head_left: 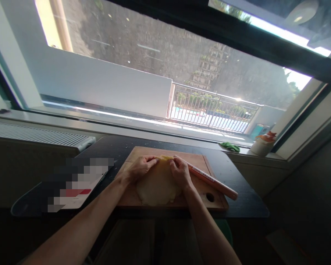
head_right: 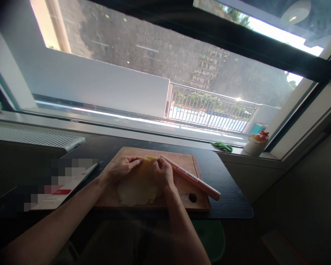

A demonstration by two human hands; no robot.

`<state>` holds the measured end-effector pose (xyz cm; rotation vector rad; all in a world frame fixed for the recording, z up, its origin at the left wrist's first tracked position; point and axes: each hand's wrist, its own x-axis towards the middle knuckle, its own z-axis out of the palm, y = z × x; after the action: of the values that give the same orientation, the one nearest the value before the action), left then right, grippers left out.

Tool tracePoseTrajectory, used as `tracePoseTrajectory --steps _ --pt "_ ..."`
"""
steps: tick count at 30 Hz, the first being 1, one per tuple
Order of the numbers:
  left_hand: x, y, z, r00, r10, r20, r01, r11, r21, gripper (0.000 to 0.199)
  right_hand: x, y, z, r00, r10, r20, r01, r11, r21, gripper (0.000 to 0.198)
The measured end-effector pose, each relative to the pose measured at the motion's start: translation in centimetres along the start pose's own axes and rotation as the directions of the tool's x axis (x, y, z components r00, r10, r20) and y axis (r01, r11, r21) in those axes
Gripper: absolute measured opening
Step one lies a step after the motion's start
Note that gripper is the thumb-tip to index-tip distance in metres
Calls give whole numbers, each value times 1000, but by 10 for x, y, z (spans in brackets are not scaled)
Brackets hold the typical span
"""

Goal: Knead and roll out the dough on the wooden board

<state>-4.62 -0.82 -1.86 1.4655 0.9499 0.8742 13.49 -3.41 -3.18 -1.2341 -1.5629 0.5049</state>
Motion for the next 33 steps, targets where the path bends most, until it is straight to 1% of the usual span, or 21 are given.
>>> tracePoseTrajectory --steps 3,7,9,13,15,17,21,23,26,29,33 --pt "-2 -4 1 995 90 -38 -86 990 108 41 2 -5 0 1000 -2 29 4 997 -73 28" --pt "-6 -3 0 988 149 -33 -139 968 207 41 6 -10 3 998 -31 46 35 996 -79 31" --pt "-7 -3 -1 982 184 -44 -168 954 250 39 7 -10 5 999 -23 45 23 1000 -11 31" --pt "-9 -3 -1 962 252 -104 -204 919 339 36 6 -9 7 998 24 49 -34 980 195 31" --pt "-9 -4 0 957 263 -120 -206 912 355 37 6 -9 7 998 30 47 -40 972 230 31" --pt "-9 -4 0 953 277 -122 -216 904 369 38 6 -9 8 998 36 45 -45 972 229 29" --pt "-9 -3 0 946 310 -90 -251 880 402 39 6 -9 10 996 66 65 -79 972 222 27" --pt "-9 -1 0 945 318 -77 -259 872 416 39 5 -9 10 996 49 68 -63 973 220 27" --pt "-10 1 2 950 304 -66 -250 873 418 39 5 -9 9 996 20 84 -37 977 209 27" --pt "-11 2 4 955 287 -75 -235 885 402 40 6 -8 10 994 19 106 -38 983 179 27" --pt "-10 0 5 952 295 -84 -239 885 398 39 7 -4 13 993 26 116 -42 989 140 26"
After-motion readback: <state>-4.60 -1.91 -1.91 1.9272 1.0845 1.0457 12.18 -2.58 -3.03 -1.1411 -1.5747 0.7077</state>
